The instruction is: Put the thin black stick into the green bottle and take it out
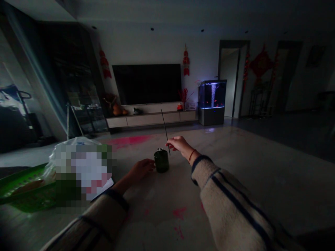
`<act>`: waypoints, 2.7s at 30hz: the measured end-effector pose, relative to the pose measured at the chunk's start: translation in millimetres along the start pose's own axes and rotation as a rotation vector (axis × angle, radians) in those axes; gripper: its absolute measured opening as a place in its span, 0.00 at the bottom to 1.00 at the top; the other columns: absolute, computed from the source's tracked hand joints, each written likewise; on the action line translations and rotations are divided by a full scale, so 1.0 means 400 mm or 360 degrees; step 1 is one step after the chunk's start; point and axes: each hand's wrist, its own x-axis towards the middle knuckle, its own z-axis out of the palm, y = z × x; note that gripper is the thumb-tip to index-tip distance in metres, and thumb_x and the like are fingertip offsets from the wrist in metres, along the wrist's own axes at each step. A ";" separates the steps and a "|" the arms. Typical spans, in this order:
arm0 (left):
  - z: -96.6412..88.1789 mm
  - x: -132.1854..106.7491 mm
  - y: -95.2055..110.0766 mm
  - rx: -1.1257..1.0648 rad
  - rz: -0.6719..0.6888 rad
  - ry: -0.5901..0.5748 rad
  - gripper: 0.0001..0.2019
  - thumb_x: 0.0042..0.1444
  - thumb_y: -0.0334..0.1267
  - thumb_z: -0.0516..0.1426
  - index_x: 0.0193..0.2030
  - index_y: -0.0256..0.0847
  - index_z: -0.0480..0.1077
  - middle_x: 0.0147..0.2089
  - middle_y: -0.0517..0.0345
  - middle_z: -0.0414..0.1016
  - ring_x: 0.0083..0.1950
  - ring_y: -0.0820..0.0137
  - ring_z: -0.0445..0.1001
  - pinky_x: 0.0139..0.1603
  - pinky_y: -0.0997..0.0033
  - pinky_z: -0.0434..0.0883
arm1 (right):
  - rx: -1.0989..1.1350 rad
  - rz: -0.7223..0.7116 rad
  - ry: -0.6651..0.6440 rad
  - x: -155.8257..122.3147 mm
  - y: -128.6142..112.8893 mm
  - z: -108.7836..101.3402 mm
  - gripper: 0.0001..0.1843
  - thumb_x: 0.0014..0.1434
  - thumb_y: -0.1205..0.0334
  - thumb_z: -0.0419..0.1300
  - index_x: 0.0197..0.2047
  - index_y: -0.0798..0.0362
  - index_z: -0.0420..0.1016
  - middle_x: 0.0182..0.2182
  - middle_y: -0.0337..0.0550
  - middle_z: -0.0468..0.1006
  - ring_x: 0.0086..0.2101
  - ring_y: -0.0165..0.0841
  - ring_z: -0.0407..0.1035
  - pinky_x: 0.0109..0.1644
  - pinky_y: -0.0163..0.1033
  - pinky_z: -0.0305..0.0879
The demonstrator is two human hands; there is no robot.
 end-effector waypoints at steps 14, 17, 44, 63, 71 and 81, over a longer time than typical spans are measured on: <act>0.024 -0.083 0.161 0.0023 0.0285 0.0435 0.18 0.47 0.48 0.53 0.36 0.35 0.71 0.32 0.53 0.74 0.34 0.70 0.69 0.34 0.72 0.64 | 0.0117 -0.0345 -0.0178 -0.020 -0.017 0.049 0.10 0.41 0.60 0.61 0.28 0.56 0.74 0.24 0.38 0.73 0.24 0.23 0.60 0.27 0.30 0.52; 0.035 -0.095 0.171 -0.0011 0.0253 0.0291 0.19 0.47 0.49 0.53 0.37 0.34 0.72 0.32 0.52 0.75 0.35 0.69 0.70 0.34 0.72 0.64 | 0.0116 -0.0379 -0.0226 -0.024 -0.017 0.056 0.12 0.41 0.58 0.61 0.29 0.56 0.74 0.25 0.39 0.74 0.26 0.24 0.61 0.28 0.31 0.53; 0.018 -0.085 0.152 0.0117 0.0181 0.0484 0.17 0.41 0.47 0.56 0.29 0.34 0.73 0.20 0.62 0.65 0.22 0.77 0.60 0.23 0.76 0.55 | 0.0177 -0.0225 -0.0353 -0.025 -0.037 0.028 0.09 0.48 0.65 0.58 0.34 0.55 0.74 0.29 0.39 0.74 0.24 0.22 0.63 0.27 0.28 0.56; 0.027 -0.089 0.153 0.0229 0.0170 0.0372 0.13 0.40 0.45 0.57 0.26 0.35 0.72 0.17 0.68 0.54 0.20 0.79 0.54 0.22 0.76 0.51 | 0.0338 -0.0486 -0.0140 0.007 -0.088 -0.116 0.11 0.46 0.62 0.61 0.35 0.55 0.74 0.30 0.39 0.75 0.26 0.22 0.65 0.32 0.30 0.62; 0.027 -0.068 0.127 -0.0153 0.0119 0.0568 0.22 0.45 0.48 0.54 0.44 0.35 0.65 0.23 0.65 0.62 0.21 0.77 0.60 0.21 0.77 0.58 | 0.0605 -0.0573 0.0116 0.001 -0.124 -0.134 0.06 0.47 0.65 0.61 0.31 0.55 0.73 0.26 0.38 0.75 0.26 0.23 0.69 0.34 0.31 0.65; 0.030 -0.037 0.079 -0.0283 -0.0176 0.0528 0.19 0.39 0.41 0.59 0.39 0.35 0.67 0.33 0.52 0.73 0.33 0.69 0.71 0.32 0.72 0.65 | 0.0568 -0.0625 0.0192 0.001 -0.140 -0.154 0.07 0.44 0.63 0.64 0.29 0.54 0.73 0.25 0.37 0.75 0.24 0.23 0.69 0.32 0.31 0.66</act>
